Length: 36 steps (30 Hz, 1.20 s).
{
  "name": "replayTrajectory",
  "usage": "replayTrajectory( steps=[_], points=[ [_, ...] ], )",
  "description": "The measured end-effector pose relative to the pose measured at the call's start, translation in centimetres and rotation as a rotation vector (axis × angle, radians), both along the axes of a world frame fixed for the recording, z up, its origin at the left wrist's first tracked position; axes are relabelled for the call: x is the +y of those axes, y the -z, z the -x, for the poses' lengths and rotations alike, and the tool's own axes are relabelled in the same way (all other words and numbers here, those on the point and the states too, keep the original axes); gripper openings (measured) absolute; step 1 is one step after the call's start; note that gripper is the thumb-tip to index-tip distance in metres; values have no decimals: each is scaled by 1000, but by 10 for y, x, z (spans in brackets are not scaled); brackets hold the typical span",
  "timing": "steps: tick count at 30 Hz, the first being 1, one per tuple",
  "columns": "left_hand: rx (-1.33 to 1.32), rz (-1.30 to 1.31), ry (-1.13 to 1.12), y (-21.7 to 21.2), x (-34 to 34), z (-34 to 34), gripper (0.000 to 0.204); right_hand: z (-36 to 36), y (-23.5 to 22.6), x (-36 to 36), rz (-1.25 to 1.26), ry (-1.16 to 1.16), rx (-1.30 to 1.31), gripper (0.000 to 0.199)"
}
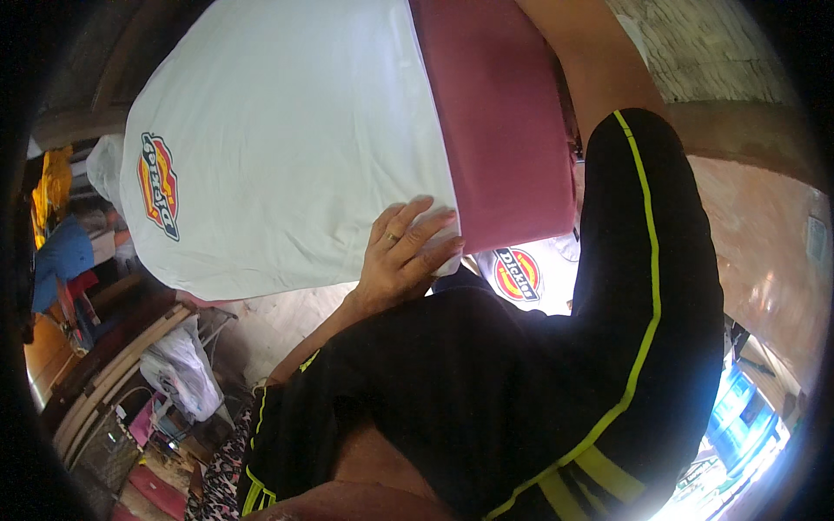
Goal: The person irons a white Dickies t-shirt on a maroon ironing board. They repeatedly smooth the fabric with their hands and use a steam iron to press the front, back, and sleeves, flipping the shirt over to treat both sides.
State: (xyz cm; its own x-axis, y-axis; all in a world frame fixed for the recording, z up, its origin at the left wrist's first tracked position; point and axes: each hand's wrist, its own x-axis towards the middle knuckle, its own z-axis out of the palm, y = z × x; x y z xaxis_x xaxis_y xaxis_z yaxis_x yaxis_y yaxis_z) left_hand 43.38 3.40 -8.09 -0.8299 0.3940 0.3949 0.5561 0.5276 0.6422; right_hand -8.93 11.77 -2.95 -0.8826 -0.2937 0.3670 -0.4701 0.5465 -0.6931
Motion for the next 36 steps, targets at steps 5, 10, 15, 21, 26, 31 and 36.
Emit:
replayTrajectory(
  steps=[5,10,15,21,26,31,36],
  points=[
    [-22,45,175,-18,38,4,43,2,-37,41,-139,79,227,42],
    [33,-28,245,-37,76,-6,50,-13,-40,78,-145,230,294,40],
    [-95,-20,259,-58,56,-4,35,-83,-21,52,-44,407,278,40],
    [245,180,36,-57,-13,129,23,-267,-23,59,-58,140,246,43],
    [459,420,150,-46,-7,233,40,-451,-19,100,-105,187,83,33],
    [371,404,438,-60,11,300,30,-543,-8,123,-135,427,-50,30],
    [346,333,449,-70,23,305,16,-563,2,119,-67,574,-179,26]
  ],
)
